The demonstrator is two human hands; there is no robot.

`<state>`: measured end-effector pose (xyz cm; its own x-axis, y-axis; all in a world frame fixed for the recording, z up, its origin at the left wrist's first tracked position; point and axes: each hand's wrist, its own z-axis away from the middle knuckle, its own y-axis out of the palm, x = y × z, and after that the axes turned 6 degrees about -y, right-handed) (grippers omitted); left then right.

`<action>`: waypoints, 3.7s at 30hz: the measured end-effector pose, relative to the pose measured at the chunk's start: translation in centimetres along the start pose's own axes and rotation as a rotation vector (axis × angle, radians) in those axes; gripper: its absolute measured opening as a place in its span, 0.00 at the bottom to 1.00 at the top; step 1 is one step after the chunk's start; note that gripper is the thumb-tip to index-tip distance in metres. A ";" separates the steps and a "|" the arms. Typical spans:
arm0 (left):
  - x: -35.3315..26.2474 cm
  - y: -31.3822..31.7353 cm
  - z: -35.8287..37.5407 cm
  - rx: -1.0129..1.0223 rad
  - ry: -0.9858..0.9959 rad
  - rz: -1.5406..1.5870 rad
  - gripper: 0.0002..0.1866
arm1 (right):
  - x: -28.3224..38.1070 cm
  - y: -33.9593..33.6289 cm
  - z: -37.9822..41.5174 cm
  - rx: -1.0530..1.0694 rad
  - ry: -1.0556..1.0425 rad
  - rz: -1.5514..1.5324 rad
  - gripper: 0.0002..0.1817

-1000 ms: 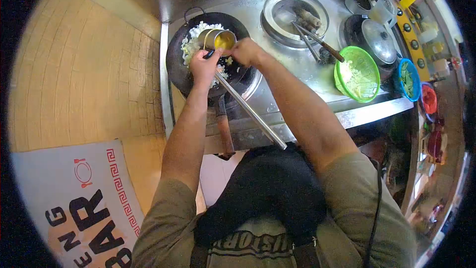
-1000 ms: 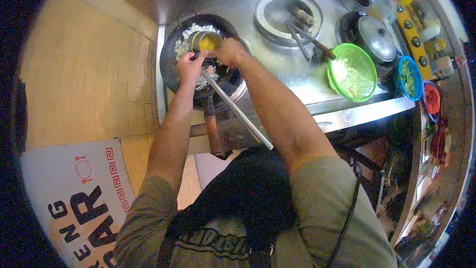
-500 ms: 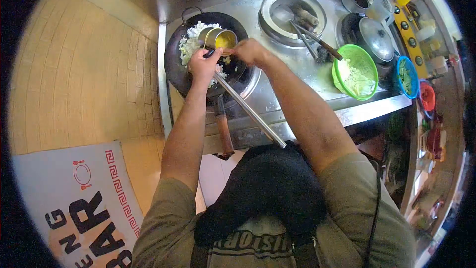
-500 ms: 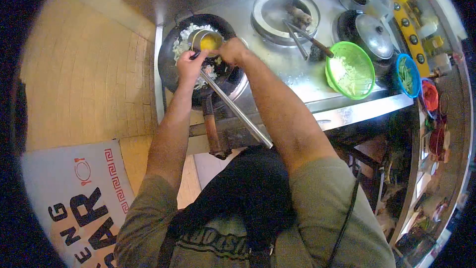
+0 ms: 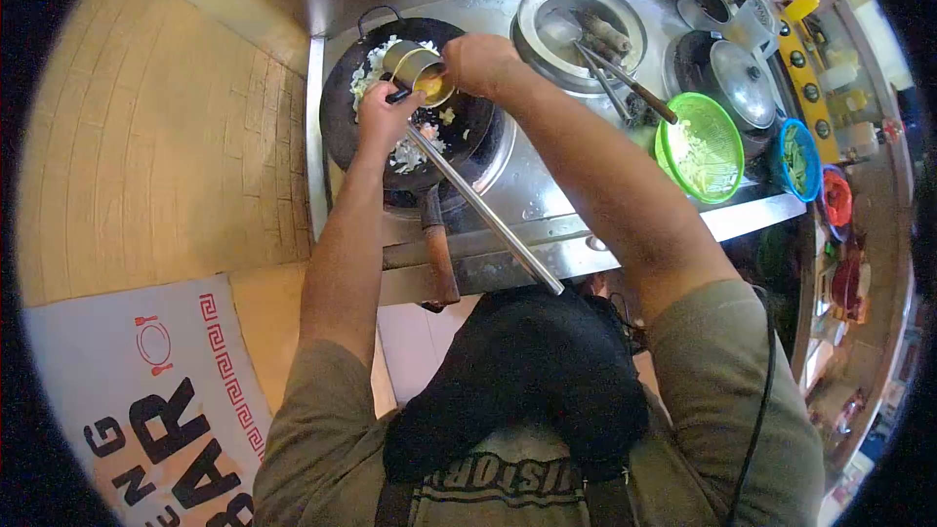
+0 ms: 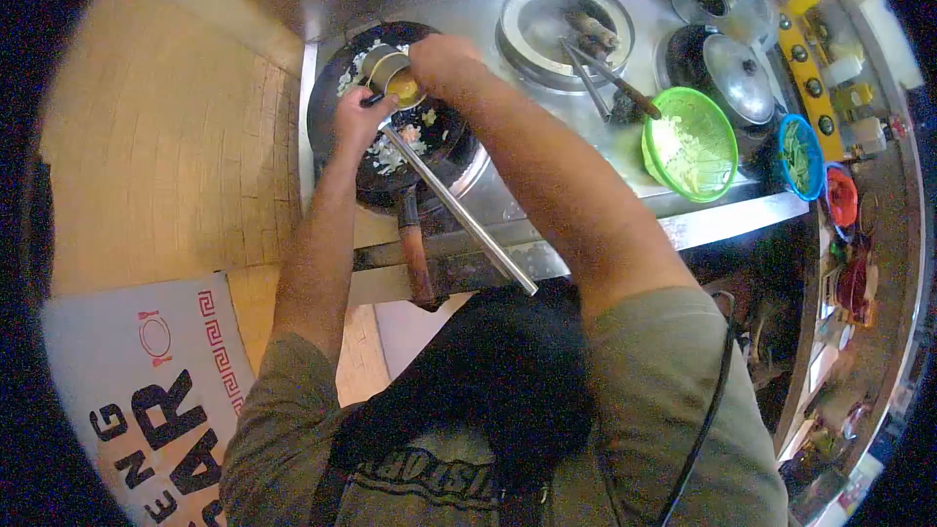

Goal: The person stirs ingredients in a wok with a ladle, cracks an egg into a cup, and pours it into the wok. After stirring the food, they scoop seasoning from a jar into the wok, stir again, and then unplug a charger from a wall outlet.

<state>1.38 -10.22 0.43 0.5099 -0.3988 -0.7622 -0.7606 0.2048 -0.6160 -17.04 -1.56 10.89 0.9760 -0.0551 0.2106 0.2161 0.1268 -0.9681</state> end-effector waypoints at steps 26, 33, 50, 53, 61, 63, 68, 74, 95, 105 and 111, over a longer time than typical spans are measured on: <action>-2.5 -1.4 -1.6 0.155 -0.851 0.912 0.12 | 2.0 -3.0 1.8 -0.236 -0.072 -0.066 0.11; -3.9 -0.3 0.7 0.210 -0.790 0.837 0.14 | 1.3 -3.8 5.5 -0.167 -0.080 -0.107 0.16; -39.0 29.5 19.9 0.994 -0.491 0.727 0.19 | -22.8 0.3 55.1 0.067 0.366 -1.105 0.20; -42.3 38.3 22.9 0.973 -0.436 0.635 0.20 | -25.6 0.1 59.4 0.147 0.440 -1.136 0.21; -40.3 53.0 27.8 0.769 -0.254 0.294 0.27 | -30.7 0.8 65.9 -0.018 0.416 -1.243 0.22; -41.2 52.1 28.0 0.861 -0.291 0.247 0.28 | -31.2 0.7 65.8 -0.038 0.346 -1.217 0.22; -41.6 52.1 29.6 0.553 -0.040 0.111 0.32 | -32.2 -2.5 64.1 0.056 0.378 -1.299 0.22; -43.7 45.9 31.2 0.860 0.254 0.003 0.19 | -35.8 -8.2 63.5 -0.078 0.444 -0.932 0.24; -45.9 -5.6 35.6 0.993 1.193 1.554 0.12 | 3.6 16.9 22.2 0.177 -0.240 -0.248 0.44; -17.4 -13.4 33.7 0.868 0.550 0.835 0.13 | -3.5 7.3 26.1 0.119 -0.127 0.006 0.33; 5.3 -3.5 54.8 0.858 -0.722 0.402 0.21 | -0.2 2.0 23.9 0.212 -0.119 0.035 0.31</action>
<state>28.74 35.97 -12.37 0.6137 0.3701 -0.6974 -0.5406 0.8407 -0.0296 -16.19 22.38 12.17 0.9765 0.0687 0.2044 0.1707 0.3327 -0.9274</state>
